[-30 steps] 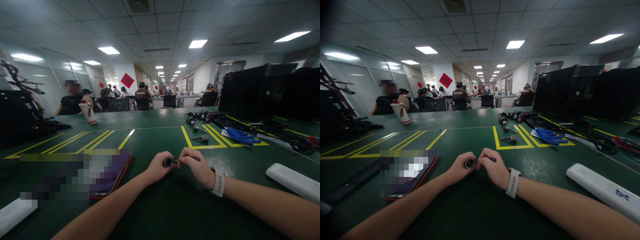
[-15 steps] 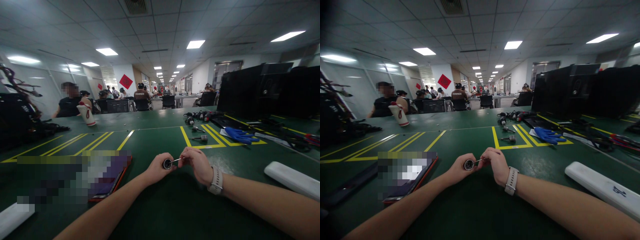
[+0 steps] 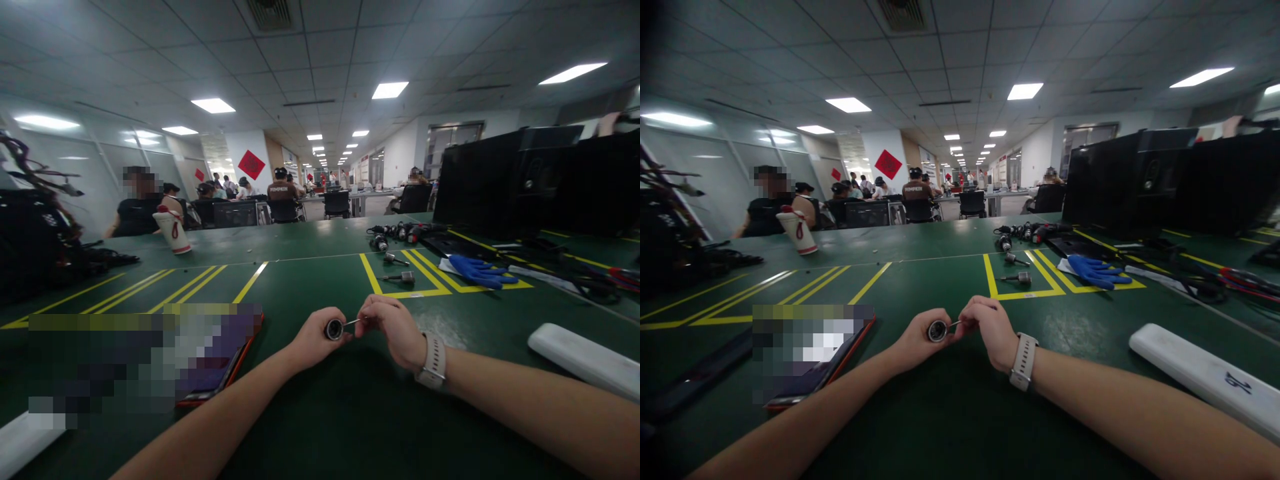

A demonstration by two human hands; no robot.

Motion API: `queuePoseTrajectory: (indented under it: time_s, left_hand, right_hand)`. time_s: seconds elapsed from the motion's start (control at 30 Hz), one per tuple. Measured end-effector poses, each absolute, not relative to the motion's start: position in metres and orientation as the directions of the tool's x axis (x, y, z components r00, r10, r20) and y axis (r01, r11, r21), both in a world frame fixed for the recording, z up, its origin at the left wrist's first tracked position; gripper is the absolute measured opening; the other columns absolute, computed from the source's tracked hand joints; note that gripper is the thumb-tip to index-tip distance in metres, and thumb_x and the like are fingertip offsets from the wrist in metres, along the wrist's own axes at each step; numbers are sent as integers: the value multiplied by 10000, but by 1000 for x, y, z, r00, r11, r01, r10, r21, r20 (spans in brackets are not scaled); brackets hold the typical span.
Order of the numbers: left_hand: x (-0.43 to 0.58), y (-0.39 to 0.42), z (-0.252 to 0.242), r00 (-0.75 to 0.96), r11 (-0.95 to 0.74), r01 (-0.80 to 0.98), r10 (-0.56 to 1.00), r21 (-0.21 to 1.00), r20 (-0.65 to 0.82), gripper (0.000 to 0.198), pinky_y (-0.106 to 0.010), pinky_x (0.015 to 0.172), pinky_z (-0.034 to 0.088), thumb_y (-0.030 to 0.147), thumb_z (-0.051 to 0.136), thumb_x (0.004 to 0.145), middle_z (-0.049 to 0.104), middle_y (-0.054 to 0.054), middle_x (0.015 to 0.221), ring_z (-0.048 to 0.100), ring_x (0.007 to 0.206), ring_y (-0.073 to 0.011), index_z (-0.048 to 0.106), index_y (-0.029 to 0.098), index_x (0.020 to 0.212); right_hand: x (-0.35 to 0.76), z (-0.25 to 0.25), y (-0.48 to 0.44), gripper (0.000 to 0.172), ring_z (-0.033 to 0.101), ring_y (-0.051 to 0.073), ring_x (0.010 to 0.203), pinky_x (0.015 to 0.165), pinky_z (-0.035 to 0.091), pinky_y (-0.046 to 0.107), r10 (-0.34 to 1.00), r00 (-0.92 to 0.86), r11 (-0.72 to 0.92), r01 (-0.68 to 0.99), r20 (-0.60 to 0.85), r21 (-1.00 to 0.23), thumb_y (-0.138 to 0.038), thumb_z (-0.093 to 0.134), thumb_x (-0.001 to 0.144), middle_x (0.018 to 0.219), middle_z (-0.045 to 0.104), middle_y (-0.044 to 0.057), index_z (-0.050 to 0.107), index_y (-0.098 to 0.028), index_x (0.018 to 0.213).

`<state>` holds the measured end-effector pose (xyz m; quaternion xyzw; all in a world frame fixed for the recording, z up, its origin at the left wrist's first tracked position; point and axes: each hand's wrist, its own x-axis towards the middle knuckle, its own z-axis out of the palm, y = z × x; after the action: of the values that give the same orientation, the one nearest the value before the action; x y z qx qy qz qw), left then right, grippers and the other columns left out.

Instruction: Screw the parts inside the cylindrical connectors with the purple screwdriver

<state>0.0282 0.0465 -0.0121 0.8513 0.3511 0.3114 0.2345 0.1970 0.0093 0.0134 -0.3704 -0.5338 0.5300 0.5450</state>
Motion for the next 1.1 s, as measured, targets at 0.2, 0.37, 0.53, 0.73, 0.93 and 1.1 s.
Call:
queuePoseTrajectory:
  time_s: [0.2,0.37,0.53,0.73,0.93,1.1]
  left_hand:
    - [29,46,-11,558,-639,449,747,625,362,116,-224,561,378,197,629,701,504,40,667,465,616,-107,518,165,693]
    - [29,46,-8,550,-632,450,753,631,362,145,-233,566,387,241,635,702,505,37,664,471,620,-115,513,165,686]
    - [29,46,-7,552,-631,449,753,633,360,166,-247,589,387,269,632,710,511,35,663,472,633,-124,507,170,664]
    - [27,46,-9,546,-627,440,755,643,364,126,-249,597,383,221,622,704,513,26,692,478,656,-132,506,171,696]
    - [28,45,-8,553,-625,410,750,665,364,121,-246,595,385,216,627,697,533,19,696,493,653,-133,517,165,693]
    - [29,45,-9,548,-613,385,753,690,363,121,-239,589,389,215,644,681,550,18,685,503,646,-132,537,160,690]
  right_hand:
    - [196,6,11,130,546,147,499,560,426,297,968,-126,191,-193,218,-962,-192,448,668,482,552,-7,498,-174,549]
    - [199,12,6,150,537,141,555,610,406,285,925,-188,319,-96,332,-943,-151,497,689,514,575,-19,538,-176,546]
    - [201,15,2,168,511,138,593,623,368,275,905,-223,368,-18,362,-930,-95,518,682,543,584,-23,565,-174,541]
    - [199,12,7,152,544,143,533,607,402,290,939,-192,262,-132,284,-956,-158,476,692,485,578,-16,535,-171,553]
    - [198,7,14,129,552,144,483,554,414,293,978,-136,118,-264,158,-957,-190,463,656,469,570,-4,520,-161,544]
    - [197,6,13,126,545,143,482,538,415,289,983,-124,93,-308,137,-947,-207,475,647,476,576,7,520,-155,542]
